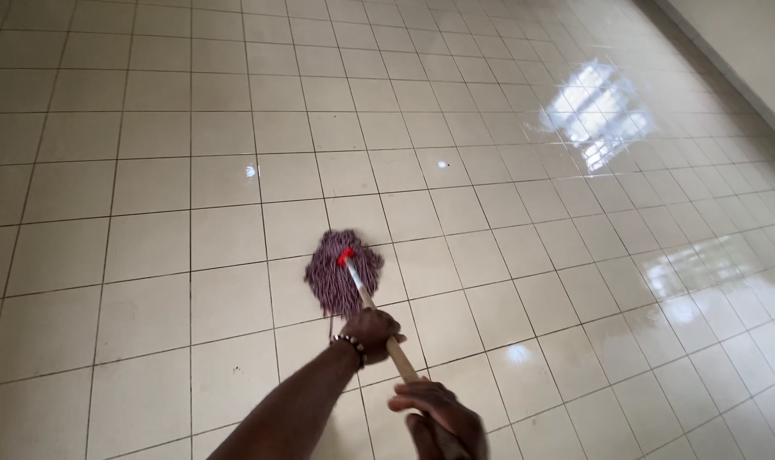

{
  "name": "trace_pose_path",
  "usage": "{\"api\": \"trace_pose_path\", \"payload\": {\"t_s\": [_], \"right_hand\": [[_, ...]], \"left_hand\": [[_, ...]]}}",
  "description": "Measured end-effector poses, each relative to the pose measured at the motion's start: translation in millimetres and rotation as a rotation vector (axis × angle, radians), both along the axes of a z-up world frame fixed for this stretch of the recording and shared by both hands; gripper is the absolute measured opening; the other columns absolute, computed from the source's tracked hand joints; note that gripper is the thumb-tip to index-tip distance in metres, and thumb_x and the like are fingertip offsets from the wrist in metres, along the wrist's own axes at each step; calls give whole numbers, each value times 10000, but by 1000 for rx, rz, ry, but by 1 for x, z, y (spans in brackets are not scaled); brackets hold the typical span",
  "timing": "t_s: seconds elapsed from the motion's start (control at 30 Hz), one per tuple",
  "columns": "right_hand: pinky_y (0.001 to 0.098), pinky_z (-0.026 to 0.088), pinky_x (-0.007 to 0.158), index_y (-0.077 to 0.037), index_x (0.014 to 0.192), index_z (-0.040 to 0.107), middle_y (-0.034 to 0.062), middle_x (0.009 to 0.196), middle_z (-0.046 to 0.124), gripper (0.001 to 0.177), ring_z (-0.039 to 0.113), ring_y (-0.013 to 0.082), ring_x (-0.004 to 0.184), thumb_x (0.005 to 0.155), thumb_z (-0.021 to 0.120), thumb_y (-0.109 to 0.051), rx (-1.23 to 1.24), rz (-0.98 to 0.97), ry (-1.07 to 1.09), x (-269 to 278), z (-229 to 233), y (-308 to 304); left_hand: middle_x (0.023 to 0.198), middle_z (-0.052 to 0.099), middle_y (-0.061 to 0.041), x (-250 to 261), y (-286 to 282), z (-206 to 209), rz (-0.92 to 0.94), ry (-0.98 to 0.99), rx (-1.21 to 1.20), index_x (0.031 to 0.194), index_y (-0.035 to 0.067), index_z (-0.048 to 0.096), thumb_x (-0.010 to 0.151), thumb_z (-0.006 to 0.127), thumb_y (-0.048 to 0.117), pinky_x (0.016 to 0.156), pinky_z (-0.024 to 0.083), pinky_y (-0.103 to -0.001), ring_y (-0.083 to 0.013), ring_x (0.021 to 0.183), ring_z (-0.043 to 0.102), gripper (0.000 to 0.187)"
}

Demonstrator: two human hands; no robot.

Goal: Mopping a tiled floor using a bucket and a mop.

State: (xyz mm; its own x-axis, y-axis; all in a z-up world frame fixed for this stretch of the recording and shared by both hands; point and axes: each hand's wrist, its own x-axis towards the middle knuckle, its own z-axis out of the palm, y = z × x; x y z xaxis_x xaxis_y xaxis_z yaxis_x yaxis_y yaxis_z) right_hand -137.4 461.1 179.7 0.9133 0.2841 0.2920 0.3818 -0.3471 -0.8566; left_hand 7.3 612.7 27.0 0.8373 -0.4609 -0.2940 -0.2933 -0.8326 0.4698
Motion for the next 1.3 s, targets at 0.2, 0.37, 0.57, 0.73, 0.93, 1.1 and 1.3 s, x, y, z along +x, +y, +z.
{"api": "trace_pose_path", "payload": {"t_s": [0.2,0.37,0.57,0.73,0.93,1.1,1.3], "right_hand": [[460,534,1056,6,853,711,158,1005,827,160,717,334,1246,765,598,79,-53,-10,127,16,-30,37],[416,586,956,8,911,769,173,968,821,118,771,299,1107,880,658,-18,26,-126,143,6,-11,11],[373,665,767,-5,930,788,153,855,783,182,815,220,765,897,633,-95,27,-315,404,-35,34,-18],[346,624,581,-4,857,755,125,806,787,217,707,158,645,927,625,-164,-98,-112,464,-71,53,-65],[385,561,473,41,739,742,143,705,710,305,636,205,504,889,635,-201,-110,-225,557,-112,81,-87],[442,563,507,87,707,722,195,623,668,429,711,271,510,922,621,-270,-82,-407,663,-129,93,-91],[459,623,805,42,762,699,172,702,670,410,707,294,710,1024,587,-252,158,-79,445,-132,78,-79]], "left_hand": [[1115,692,-122,42,32,-75,-43,-37,114,1019,97,721,940,658,536,933,565,-445,-290,1085,672,450],[1049,693,-120,11,19,13,-65,62,157,988,77,732,901,634,664,939,545,-447,-271,1081,648,601],[851,709,-114,-58,-1,28,-96,-79,65,855,63,745,985,497,695,928,515,-466,-279,915,669,690],[701,661,-114,-130,-12,55,3,122,-101,750,61,710,1003,482,690,750,590,-468,-283,697,680,715],[738,698,-152,-204,-19,79,53,142,-273,741,60,699,1014,551,580,743,569,-482,-339,722,700,606],[720,699,-126,-239,-21,75,6,161,-320,760,109,703,928,674,404,724,571,-490,-325,710,687,341],[676,676,-94,-219,4,52,-36,135,-361,735,107,692,997,636,381,716,585,-431,-270,630,682,383]]}}
